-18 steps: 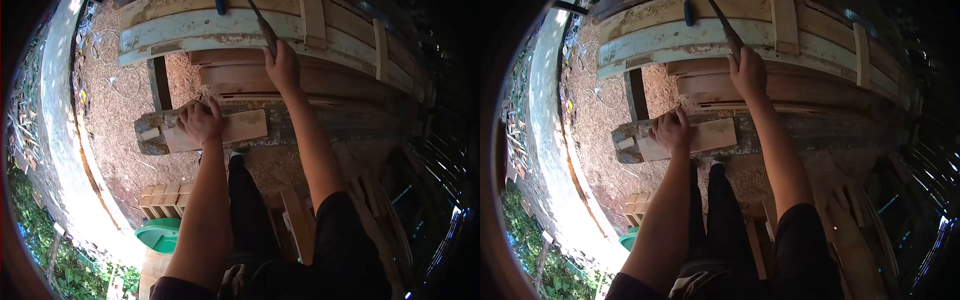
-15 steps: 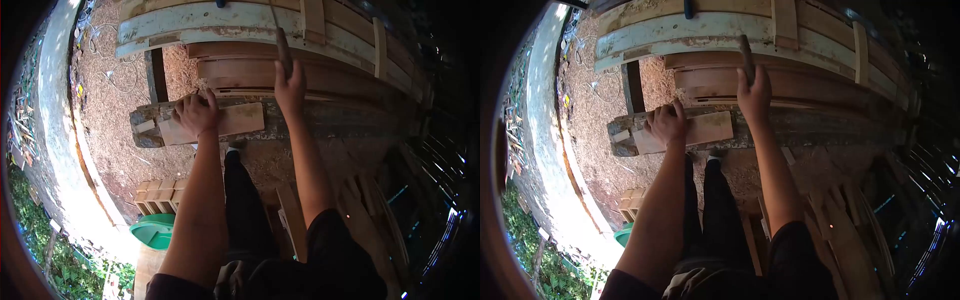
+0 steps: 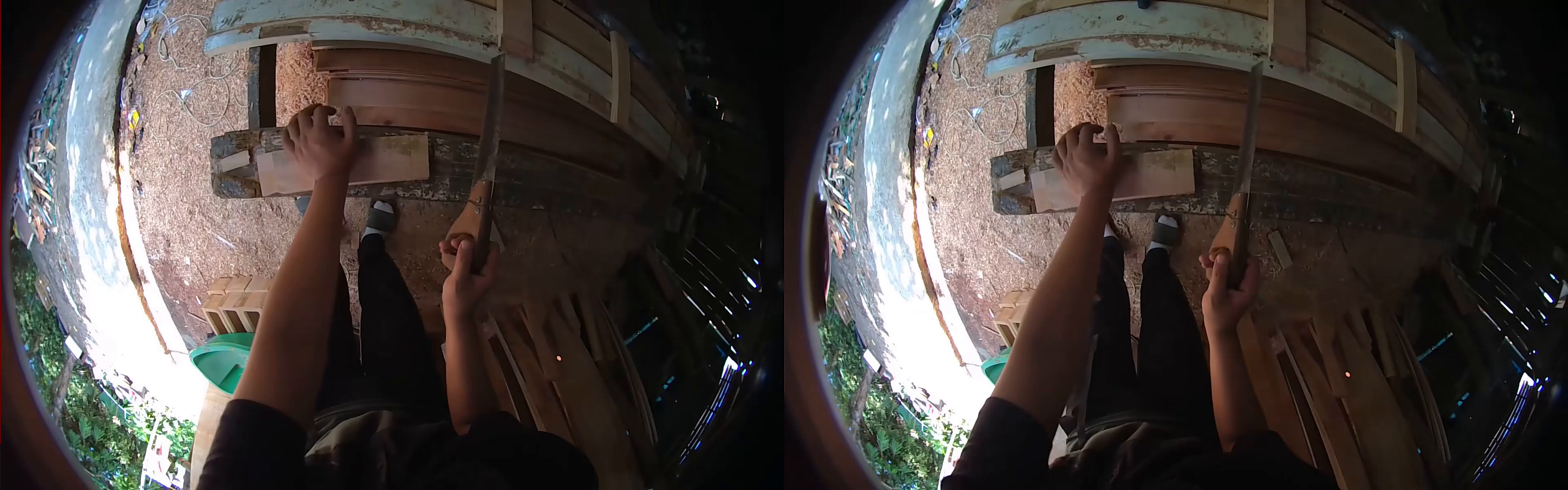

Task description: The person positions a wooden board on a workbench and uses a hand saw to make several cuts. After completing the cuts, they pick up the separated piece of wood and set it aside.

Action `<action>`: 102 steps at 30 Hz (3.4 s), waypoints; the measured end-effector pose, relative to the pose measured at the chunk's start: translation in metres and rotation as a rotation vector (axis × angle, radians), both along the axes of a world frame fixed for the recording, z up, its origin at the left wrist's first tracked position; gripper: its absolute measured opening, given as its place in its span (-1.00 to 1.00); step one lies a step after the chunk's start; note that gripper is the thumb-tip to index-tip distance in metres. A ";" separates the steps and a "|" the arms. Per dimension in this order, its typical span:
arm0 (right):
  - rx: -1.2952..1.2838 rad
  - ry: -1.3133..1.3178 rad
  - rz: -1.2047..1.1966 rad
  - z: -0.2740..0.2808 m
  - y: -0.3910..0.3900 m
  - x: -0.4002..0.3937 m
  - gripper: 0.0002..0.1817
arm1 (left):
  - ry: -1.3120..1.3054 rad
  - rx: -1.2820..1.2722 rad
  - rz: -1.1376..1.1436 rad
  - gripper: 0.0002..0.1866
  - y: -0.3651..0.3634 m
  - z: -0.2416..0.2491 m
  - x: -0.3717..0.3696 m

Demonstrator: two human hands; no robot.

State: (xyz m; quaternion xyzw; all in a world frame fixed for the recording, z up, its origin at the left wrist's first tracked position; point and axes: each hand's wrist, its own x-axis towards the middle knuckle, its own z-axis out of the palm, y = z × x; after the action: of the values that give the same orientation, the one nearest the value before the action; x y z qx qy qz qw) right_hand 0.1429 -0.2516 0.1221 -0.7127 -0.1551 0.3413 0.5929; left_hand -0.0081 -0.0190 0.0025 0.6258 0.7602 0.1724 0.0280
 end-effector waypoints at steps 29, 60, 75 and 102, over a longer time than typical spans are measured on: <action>0.072 0.124 0.168 0.035 0.001 0.018 -0.85 | -0.063 -0.408 -1.084 -0.37 0.033 0.051 -0.013; -0.062 0.038 0.193 0.005 -0.009 0.016 -0.68 | -0.007 -0.108 -0.979 -0.02 -0.025 0.018 -0.024; -0.075 0.064 0.179 0.001 0.000 -0.003 -0.59 | -0.161 -0.046 -1.024 0.00 -0.019 0.016 -0.033; -0.053 0.090 0.164 0.014 0.003 -0.012 -0.63 | -0.318 -0.066 -0.946 -0.32 -0.021 0.029 -0.043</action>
State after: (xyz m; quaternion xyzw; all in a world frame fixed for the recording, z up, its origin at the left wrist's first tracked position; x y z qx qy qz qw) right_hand 0.1313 -0.2485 0.1359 -0.6968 -0.1772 0.4245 0.5504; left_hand -0.0506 -0.0401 0.0314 0.8668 0.3843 0.2098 0.2386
